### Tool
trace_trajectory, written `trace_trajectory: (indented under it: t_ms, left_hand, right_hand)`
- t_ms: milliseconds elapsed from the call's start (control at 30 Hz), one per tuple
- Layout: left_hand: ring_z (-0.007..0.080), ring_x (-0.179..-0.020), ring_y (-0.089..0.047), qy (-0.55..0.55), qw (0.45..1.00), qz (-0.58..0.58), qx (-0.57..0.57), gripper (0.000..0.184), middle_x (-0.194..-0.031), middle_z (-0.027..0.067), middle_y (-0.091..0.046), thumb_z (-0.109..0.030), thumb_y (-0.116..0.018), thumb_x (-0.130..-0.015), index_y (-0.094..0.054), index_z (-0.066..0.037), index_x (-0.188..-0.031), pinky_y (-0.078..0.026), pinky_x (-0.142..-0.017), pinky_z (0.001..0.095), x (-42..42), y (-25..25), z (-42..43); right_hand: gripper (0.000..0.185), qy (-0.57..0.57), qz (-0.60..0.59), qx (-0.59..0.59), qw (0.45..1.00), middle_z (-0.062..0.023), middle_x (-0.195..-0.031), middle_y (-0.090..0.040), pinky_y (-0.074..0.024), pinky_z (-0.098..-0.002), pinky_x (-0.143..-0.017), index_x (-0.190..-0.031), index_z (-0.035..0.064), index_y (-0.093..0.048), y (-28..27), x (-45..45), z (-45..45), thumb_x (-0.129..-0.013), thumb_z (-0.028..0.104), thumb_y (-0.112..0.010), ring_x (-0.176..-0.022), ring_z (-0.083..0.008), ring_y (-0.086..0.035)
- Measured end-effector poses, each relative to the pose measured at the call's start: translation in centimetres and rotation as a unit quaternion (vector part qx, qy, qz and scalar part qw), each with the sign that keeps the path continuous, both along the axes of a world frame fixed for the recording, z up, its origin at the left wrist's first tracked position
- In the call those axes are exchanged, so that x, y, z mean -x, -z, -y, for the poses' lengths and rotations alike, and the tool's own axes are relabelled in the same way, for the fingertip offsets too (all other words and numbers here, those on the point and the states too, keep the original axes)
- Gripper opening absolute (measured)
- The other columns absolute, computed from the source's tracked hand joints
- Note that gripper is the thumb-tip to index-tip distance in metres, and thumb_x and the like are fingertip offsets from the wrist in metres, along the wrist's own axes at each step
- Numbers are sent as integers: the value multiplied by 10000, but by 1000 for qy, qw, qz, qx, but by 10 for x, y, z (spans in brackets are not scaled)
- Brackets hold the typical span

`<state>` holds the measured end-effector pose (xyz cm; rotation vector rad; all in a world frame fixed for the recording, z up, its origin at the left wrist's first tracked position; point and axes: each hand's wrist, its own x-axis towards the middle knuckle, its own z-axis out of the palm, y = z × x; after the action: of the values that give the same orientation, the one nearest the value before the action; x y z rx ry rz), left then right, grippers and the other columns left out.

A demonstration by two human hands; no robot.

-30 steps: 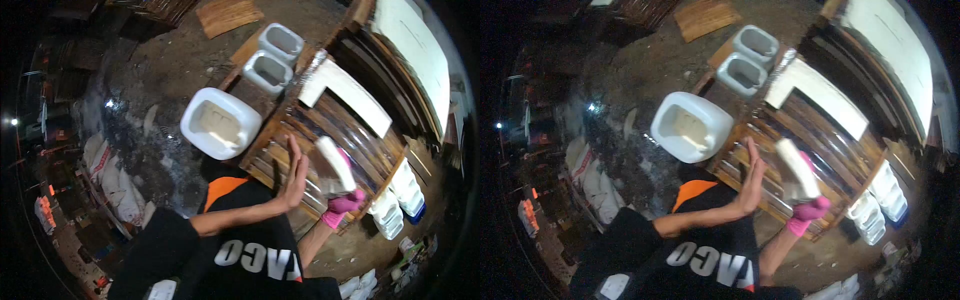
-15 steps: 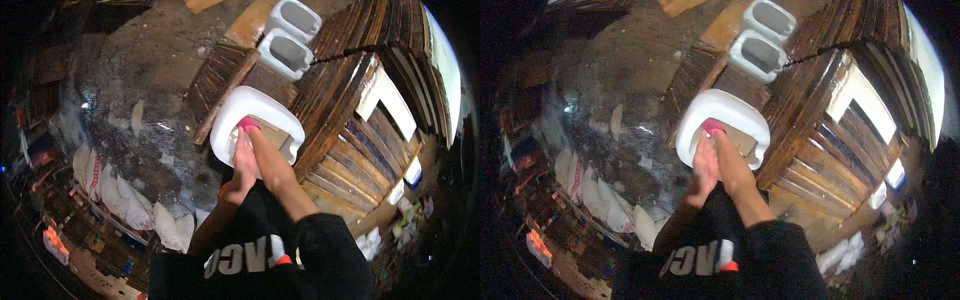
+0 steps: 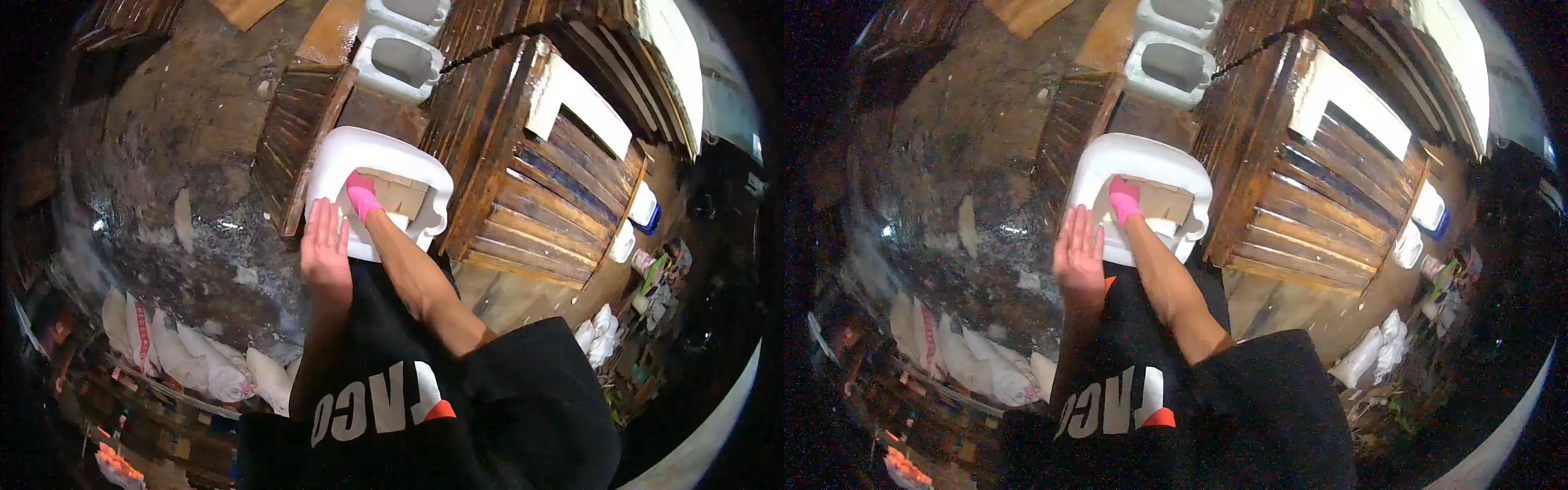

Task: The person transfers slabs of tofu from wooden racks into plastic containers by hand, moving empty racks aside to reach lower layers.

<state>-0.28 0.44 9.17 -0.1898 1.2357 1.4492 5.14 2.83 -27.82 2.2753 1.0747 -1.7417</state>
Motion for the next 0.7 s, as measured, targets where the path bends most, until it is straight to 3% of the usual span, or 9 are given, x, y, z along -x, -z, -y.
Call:
trace_trajectory:
  t_ms: [100, 200, 267, 300, 400, 467, 567, 633, 700]
  left_hand:
    - [324, -1346, -361, -50, 998, -2, -38, 503, -1460, 203, -346, -276, -345, -1001, -335, 17, -1410, -301, -1126, 450, -4, 13, 3]
    - [325, -1331, -379, -43, 996, -81, -2, 499, -1451, 209, -351, -271, -372, -1000, -338, 18, -1406, -325, -1118, 437, -19, 17, -7]
    - [329, -1313, -398, -51, 995, -89, -11, 489, -1438, 205, -367, -265, -383, -1000, -339, 5, -1405, -332, -1111, 435, -33, 24, -6]
    - [332, -1301, -413, -44, 994, -100, -10, 481, -1428, 201, -382, -263, -386, -1000, -342, -7, -1404, -332, -1108, 437, -39, 25, -3]
    - [326, -1298, -417, -63, 992, -110, -1, 474, -1423, 186, -392, -260, -383, -1001, -342, -18, -1406, -348, -1099, 430, -77, 15, -17]
    - [313, -1289, -430, -64, 990, -126, -1, 480, -1419, 172, -402, -272, -398, -999, -344, -21, -1405, -361, -1091, 418, -95, 16, -14]
    - [308, -1279, -445, -73, 986, -151, 4, 490, -1419, 168, -406, -277, -415, -993, -346, -19, -1404, -384, -1073, 409, -125, 1, -2]
    - [304, -1268, -458, -80, 983, -163, 6, 482, -1407, 163, -422, -275, -419, -992, -359, -17, -1395, -412, -1048, 415, -142, -3, 8]
    - [303, -1265, -461, -82, 982, -172, 18, 480, -1405, 160, -427, -279, -425, -992, -367, -19, -1391, -421, -1039, 418, -152, -7, 19]
  right_hand:
    - [348, -73, -203, 26, 976, -92, -1173, -614, -416, -340, -949, -1223, 71, -595, -131, -63, -20, -968, 245, -433, -1064, -214, -556]
    - [366, -111, -384, -97, 912, -99, -1219, -612, -428, -330, -990, -1218, 30, -588, -338, -153, -77, -998, 251, -397, -1119, -216, -574]
    - [357, 34, -431, -136, 892, -89, -1203, -619, -435, -309, -983, -1229, 27, -564, -382, -268, -106, -986, 255, -435, -1122, -181, -573]
    - [362, 178, -432, -200, 861, -91, -1212, -617, -440, -308, -978, -1248, 27, -552, -360, -334, -111, -982, 251, -448, -1135, -181, -569]
    - [414, 451, -69, -441, 773, -113, -1343, -519, -387, -328, -1028, -1298, 19, -497, -325, -520, -172, -976, 274, -444, -1211, -233, -504]
    - [440, 340, 131, -510, 780, -142, -1373, -484, -348, -366, -1058, -1333, 13, -468, -272, -626, -219, -973, 262, -423, -1260, -272, -456]
    - [458, 92, 339, -471, 809, -180, -1396, -451, -313, -375, -1081, -1359, -3, -435, -250, -652, -268, -981, 249, -373, -1304, -307, -406]
    - [468, -123, 397, -480, 773, -204, -1391, -448, -306, -363, -1081, -1367, -13, -413, -216, -637, -287, -994, 254, -325, -1305, -323, -401]
    - [462, 216, 43, -588, 778, -190, -1365, -473, -305, -341, -1075, -1364, -19, -405, -256, -581, -285, -999, 252, -320, -1289, -307, -411]
